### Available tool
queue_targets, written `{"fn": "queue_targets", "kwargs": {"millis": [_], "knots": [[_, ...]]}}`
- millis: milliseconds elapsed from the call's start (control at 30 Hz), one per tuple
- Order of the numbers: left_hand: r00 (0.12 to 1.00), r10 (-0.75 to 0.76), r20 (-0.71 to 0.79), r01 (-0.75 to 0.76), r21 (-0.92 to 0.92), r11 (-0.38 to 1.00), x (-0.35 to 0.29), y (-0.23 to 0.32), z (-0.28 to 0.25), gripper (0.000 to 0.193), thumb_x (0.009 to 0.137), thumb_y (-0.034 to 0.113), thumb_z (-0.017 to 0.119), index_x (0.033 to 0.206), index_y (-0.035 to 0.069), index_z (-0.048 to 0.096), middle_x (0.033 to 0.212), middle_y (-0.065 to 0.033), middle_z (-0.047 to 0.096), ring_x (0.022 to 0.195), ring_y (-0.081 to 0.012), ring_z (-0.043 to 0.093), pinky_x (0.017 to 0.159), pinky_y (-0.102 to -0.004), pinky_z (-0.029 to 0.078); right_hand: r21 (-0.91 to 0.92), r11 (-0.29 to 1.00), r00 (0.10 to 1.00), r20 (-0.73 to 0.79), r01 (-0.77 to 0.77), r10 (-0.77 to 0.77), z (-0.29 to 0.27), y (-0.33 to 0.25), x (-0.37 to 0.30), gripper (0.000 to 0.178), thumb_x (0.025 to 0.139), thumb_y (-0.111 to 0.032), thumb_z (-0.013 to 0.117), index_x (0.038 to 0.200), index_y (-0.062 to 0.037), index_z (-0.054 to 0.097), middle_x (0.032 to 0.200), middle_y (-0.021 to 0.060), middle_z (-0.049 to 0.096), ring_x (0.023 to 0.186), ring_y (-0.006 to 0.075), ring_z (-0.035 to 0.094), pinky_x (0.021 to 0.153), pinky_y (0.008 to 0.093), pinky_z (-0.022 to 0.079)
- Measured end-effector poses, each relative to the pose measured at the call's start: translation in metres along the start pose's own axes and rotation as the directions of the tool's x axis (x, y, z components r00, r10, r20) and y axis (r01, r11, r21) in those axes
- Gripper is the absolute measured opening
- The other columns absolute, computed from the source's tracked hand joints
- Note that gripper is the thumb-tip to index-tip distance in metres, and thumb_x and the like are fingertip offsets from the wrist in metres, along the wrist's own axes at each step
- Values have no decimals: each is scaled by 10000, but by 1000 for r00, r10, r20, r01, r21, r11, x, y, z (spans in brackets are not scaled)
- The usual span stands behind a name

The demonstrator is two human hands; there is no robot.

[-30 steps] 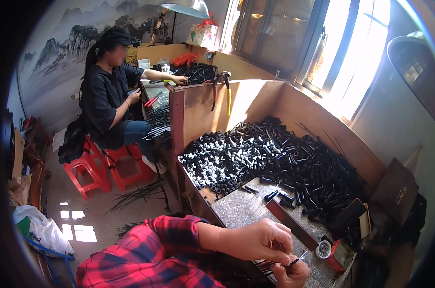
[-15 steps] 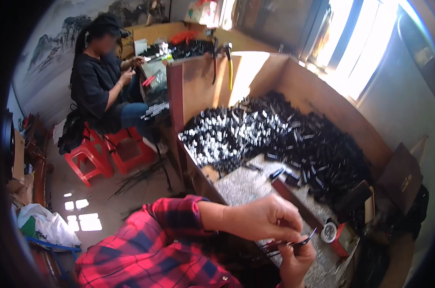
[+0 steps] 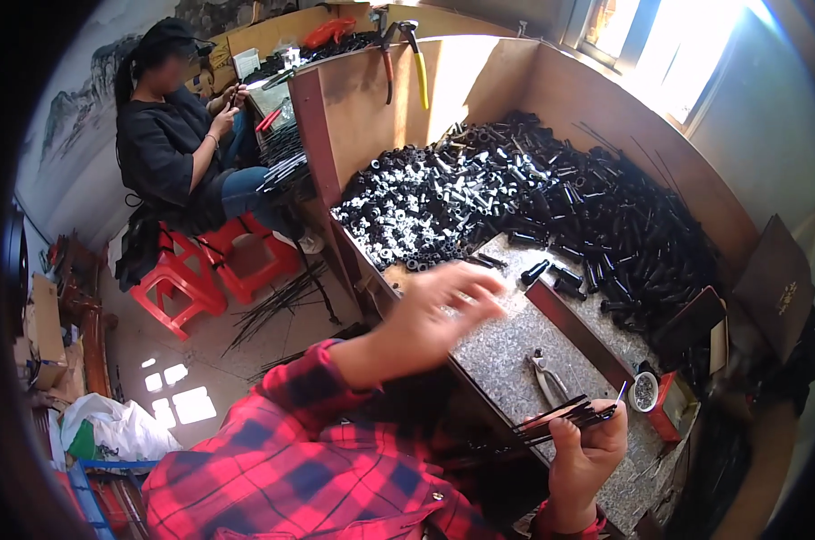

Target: Assembling black plastic components onto cables and securing or trimming them with pliers.

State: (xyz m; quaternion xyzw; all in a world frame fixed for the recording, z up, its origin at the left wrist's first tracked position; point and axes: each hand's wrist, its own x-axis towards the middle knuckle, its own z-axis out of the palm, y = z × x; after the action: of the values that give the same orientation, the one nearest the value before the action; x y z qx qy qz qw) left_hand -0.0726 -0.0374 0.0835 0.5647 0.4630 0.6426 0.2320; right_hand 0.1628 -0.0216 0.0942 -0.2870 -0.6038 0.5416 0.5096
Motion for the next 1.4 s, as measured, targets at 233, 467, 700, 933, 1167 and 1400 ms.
{"fn": "queue_targets", "kwargs": {"millis": [233,467,700,933,1167,1400], "knots": [[894,373,-246,105,927,359,-44,-113,-155,87,768,98,653,765,12,640,848,-139,643,788,-291,624,711,-368,506,105,994,1000,-19,7,-5,-1,-1,4,273,817,41,630,981,-37,427,775,75,600,675,161,625,659,331,564],[828,510,-231,56,941,335,-21,-99,-166,208,826,71,567,1012,-14,601,1005,-161,642,877,-332,624,782,-389,506,2,1000,996,-90,-2,2,-12,11,9,232,815,13,638,960,-25,460,766,39,574,645,112,584,624,270,540],[888,187,-419,381,901,208,-13,-152,-211,205,867,132,482,993,49,621,870,-164,605,797,-314,609,736,-380,505,-34,999,993,-116,12,-16,-11,13,14,256,802,1,650,998,-19,486,772,18,567,670,80,560,637,212,483],[840,-12,-542,508,779,366,-9,-141,-184,206,815,231,629,960,85,633,895,-154,580,848,-320,595,770,-404,475,-6,999,988,-147,52,-52,-12,3,6,267,803,15,656,990,-32,470,775,30,583,678,95,578,648,225,495],[907,159,-389,312,877,364,-11,-162,-199,196,750,154,699,865,31,597,810,-123,603,812,-294,609,737,-382,488,50,998,997,-69,-35,39,-21,0,-3,272,805,77,631,956,-48,442,792,54,597,699,132,620,655,275,534],[814,570,-111,-108,936,336,10,-84,-162,262,789,-38,586,1045,14,608,937,-146,591,876,-285,572,778,-349,476,79,995,998,-20,-53,54,-10,-9,-3,291,793,93,637,960,-41,440,789,35,566,702,131,623,653,277,547]]}}
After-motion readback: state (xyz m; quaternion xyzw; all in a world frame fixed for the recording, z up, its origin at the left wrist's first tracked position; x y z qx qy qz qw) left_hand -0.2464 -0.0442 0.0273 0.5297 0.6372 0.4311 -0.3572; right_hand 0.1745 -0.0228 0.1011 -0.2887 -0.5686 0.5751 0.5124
